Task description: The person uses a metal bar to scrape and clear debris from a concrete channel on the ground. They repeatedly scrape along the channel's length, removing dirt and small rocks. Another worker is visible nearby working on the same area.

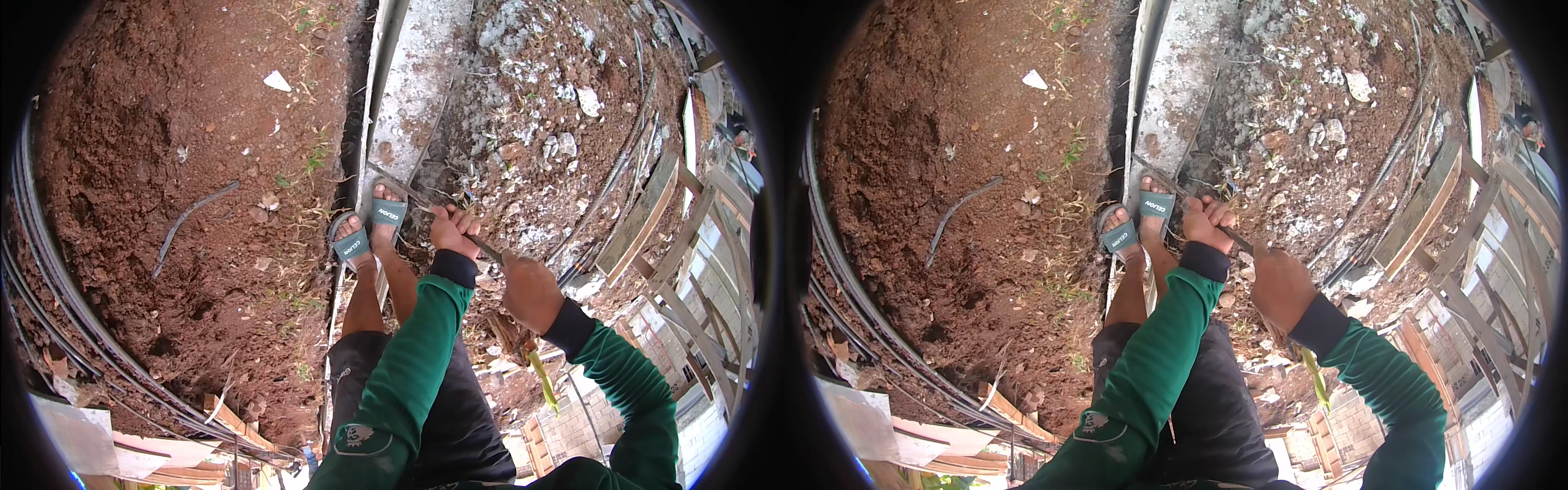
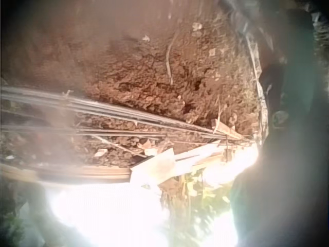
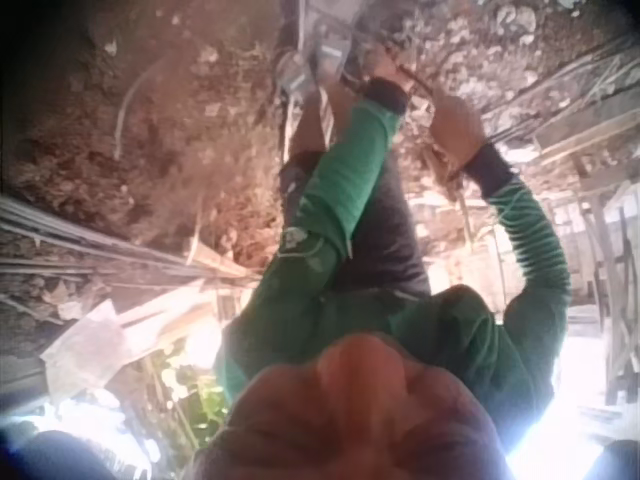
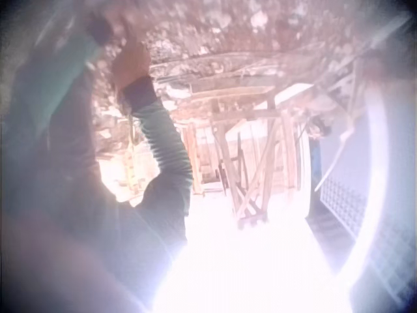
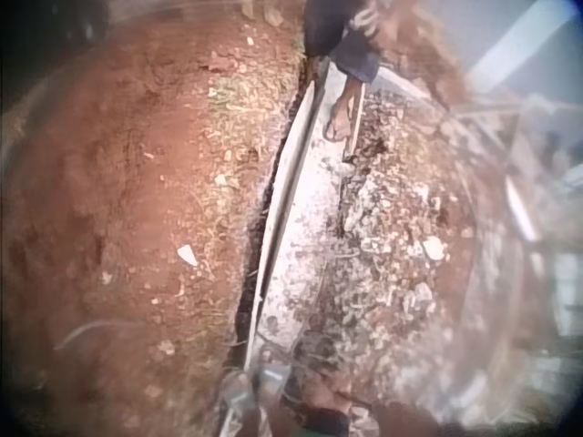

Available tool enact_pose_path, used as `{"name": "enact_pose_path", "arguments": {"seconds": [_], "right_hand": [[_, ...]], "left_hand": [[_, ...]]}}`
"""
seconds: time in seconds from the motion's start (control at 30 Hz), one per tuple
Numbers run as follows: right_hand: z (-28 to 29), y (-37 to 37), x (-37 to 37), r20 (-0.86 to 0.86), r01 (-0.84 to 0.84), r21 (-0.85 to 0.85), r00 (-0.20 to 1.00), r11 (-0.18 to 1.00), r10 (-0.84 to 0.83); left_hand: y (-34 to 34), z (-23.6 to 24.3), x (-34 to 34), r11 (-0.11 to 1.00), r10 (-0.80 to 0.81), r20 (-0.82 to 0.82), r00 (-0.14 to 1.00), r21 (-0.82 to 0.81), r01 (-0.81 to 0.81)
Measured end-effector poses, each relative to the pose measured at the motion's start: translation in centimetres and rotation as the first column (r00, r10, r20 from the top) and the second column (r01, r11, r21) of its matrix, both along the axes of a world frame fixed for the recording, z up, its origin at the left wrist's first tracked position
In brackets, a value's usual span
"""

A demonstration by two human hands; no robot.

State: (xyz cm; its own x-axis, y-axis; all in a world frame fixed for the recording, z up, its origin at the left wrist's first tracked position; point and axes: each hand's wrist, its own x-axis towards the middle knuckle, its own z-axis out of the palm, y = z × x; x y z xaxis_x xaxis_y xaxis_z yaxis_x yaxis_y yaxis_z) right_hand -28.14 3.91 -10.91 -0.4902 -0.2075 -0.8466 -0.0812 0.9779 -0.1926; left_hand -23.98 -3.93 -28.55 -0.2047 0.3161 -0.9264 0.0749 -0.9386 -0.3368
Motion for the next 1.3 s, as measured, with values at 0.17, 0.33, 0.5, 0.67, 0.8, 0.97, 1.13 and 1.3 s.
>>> {"name": "enact_pose_path", "arguments": {"seconds": [0.17, 0.33, 0.5, 0.67, 0.8, 0.97, 1.13, 1.3], "right_hand": [[-0.3, -0.5, -4.2, 0.376, -0.013, -0.184, 0.923, 0.983, 0.083], [1.4, -4.5, -3.1, 0.612, 0.862, 0.432, -0.064, 0.266, -0.788], [-1.9, -7.4, -1.4, 0.589, 0.895, 0.43, -0.176, 0.121, -0.788], [-3.7, -8.1, -0.7, 0.624, 0.907, 0.417, -0.331, -0.056, -0.707], [-3.4, -9.3, -3.6, 0.588, 0.894, 0.341, 0.037, 0.289, -0.808], [-5.1, -1.9, -8.1, 0.618, 0.823, 0.382, 0.11, 0.42, -0.778], [-7.9, 1.8, -11.6, 0.647, 0.717, 0.427, 0.184, 0.551, -0.74], [-4.8, -3.7, -6.6, 0.665, 0.87, 0.474, -0.25, 0.138, -0.704]], "left_hand": [[-2.4, -0.9, -0.5, 0.983, 0.14, -0.008, 0.99, 0.122, -0.138], [-5.6, -0.6, 1.2, 0.966, 0.099, -0.027, 0.995, 0.241, -0.09], [-8.3, -2.3, 0.8, 0.977, -0.068, 0.008, 0.998, 0.202, 0.065], [-9.5, -4.4, 1.2, 0.972, -0.037, -0.006, 0.999, 0.232, 0.037], [-8.7, -6.2, 0.8, 0.974, -0.1, 0.06, 0.993, 0.211, 0.086], [-2.4, -3.7, -5.6, 0.969, -0.234, 0.312, 0.921, -0.003, 0.247], [1.3, -7.6, -8.0, 0.896, -0.345, 0.573, 0.743, -0.034, 0.442], [-4.4, -5.2, -2.0, 0.997, -0.054, 0.085, 0.995, 0.061, 0.049]]}}
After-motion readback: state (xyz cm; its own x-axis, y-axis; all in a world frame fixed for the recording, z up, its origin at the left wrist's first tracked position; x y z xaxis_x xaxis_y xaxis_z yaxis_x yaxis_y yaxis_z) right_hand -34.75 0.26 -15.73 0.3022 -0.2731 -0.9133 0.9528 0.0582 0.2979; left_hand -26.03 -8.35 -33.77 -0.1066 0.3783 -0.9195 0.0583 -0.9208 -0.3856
